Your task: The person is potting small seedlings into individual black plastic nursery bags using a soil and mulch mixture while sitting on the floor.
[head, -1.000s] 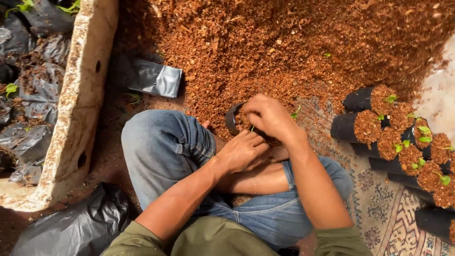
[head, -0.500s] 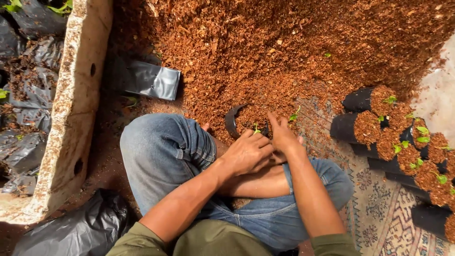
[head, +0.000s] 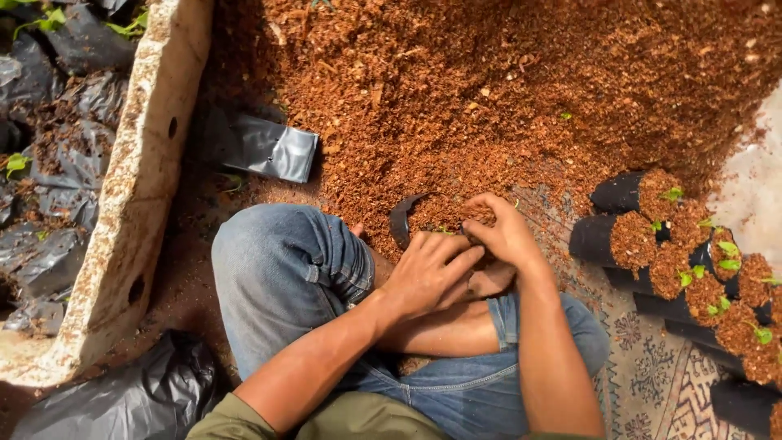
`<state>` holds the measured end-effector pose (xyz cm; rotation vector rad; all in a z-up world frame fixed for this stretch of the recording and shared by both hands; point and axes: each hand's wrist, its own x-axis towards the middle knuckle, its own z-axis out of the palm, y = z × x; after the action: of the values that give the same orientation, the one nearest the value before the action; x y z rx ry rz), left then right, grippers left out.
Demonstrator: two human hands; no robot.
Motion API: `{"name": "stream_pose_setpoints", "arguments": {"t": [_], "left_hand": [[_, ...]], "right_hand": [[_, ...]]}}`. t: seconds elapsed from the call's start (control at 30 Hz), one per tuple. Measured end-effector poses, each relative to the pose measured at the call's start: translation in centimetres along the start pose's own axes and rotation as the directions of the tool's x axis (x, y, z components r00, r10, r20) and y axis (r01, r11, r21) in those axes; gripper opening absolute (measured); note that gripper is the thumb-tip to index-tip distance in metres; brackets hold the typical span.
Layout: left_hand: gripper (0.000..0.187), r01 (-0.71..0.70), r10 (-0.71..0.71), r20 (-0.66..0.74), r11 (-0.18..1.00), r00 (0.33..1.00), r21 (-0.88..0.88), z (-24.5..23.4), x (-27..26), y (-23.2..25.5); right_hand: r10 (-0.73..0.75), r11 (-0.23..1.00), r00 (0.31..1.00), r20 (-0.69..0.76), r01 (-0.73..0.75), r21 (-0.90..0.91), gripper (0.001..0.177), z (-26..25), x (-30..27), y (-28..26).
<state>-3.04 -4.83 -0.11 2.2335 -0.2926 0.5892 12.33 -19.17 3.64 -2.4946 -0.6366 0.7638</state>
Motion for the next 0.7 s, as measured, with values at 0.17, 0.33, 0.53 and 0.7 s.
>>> {"name": "stream_pose_setpoints", "arguments": {"t": [0.17,0.33,0.53,0.7], "left_hand": [[0.055,0.168,-0.163,-0.075,0.984,0.984,0.063,1.7,-0.6,-0.5],[0.06,0.056,-0.069,0.159,0.995,0.985,0.087,3.5,-1.1,-1.1],[0.029,-0.101,0.103,-0.026,0.991,0.994,0.084,4.5,-1.4,-0.6],[0.016,-0.119,0.118,0.018,0.987,0.993,0.112,3.9,-1.4,0.2]], "right_hand": [[-0.058,0.996,0.995,0.08,0.063,-0.061,0.039,-3.6,0.1,-6.3],[-0.112,0.984,0.983,0.142,0.13,-0.123,0.042,-3.6,1.8,-7.7],[-0.124,0.937,0.942,0.31,0.214,-0.277,0.05,-1.9,1.0,-11.1],[-0.051,0.92,0.946,0.319,0.169,-0.353,0.036,-2.1,-0.6,-15.3]]}}
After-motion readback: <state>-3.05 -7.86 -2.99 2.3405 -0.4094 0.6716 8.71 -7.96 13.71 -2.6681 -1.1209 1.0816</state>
